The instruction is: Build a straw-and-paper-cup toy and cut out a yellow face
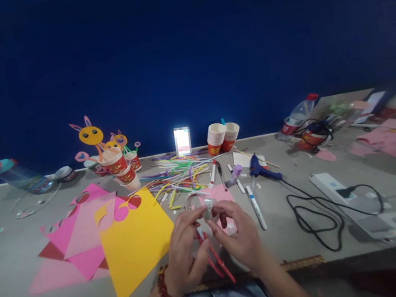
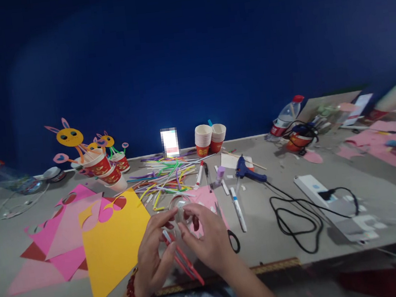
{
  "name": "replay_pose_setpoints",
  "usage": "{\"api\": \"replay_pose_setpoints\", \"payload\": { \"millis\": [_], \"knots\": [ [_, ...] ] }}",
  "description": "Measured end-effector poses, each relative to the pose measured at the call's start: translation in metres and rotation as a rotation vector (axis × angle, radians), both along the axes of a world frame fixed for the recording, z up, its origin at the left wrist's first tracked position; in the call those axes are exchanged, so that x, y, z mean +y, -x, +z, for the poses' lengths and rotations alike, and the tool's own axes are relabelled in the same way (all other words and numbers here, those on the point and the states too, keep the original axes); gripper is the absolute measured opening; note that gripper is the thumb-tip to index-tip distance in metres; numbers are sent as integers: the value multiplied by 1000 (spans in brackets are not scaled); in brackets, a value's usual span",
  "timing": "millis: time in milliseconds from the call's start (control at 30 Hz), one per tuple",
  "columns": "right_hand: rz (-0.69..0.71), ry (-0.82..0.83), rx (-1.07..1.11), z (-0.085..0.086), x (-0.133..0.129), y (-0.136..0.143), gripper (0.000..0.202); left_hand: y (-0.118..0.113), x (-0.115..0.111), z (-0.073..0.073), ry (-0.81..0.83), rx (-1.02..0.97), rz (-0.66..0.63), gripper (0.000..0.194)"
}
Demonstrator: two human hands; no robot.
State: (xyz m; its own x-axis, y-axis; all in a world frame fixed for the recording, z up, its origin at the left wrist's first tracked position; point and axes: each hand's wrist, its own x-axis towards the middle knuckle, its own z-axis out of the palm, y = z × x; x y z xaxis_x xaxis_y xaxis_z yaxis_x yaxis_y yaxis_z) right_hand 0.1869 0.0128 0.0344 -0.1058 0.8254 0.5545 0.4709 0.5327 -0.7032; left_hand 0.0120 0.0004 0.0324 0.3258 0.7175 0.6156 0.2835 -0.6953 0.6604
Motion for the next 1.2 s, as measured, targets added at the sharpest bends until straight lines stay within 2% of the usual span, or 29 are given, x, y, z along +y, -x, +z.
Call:
{"api": "replay_pose_setpoints", "payload": {
  "millis": [200, 300, 400, 533, 567, 667, 767, 933, 1100, 1200],
  "knots": [
    [60, 52, 27, -2, -3, -2, 32, 2, -1, 3, 13, 33, 2, 49],
    [76, 93, -9, -5, -2, -5, 23, 3, -3, -1, 105, -44, -17, 45],
    [73, 147, -171, -11, 9, -12, 3, 3, -2, -4, 320, -292, -9, 37],
    [-44, 216, -541, -21, 46, -21, 10, 1, 11, -10, 682, -725, 129, 23],
    [-79, 221, -634, -22, 58, -22, 9, 0, 14, -12, 763, -812, 152, 23],
    [-127, 216, -736, -25, 92, -20, 6, -2, 20, -16, 923, -977, 174, 29],
    [-133, 212, -799, -25, 116, -14, 10, -3, 19, -18, 973, -1047, 195, 33],
    [-137, 227, -838, -29, 136, -5, 19, 1, 17, -18, 976, -1070, 233, 39],
    [-120, 237, -750, -33, 150, 1, 18, -1, 20, -18, 984, -1047, 242, 44],
    [-91, 235, -655, -27, 149, 0, 14, -3, 19, -20, 985, -1046, 217, 43]
  ]
}}
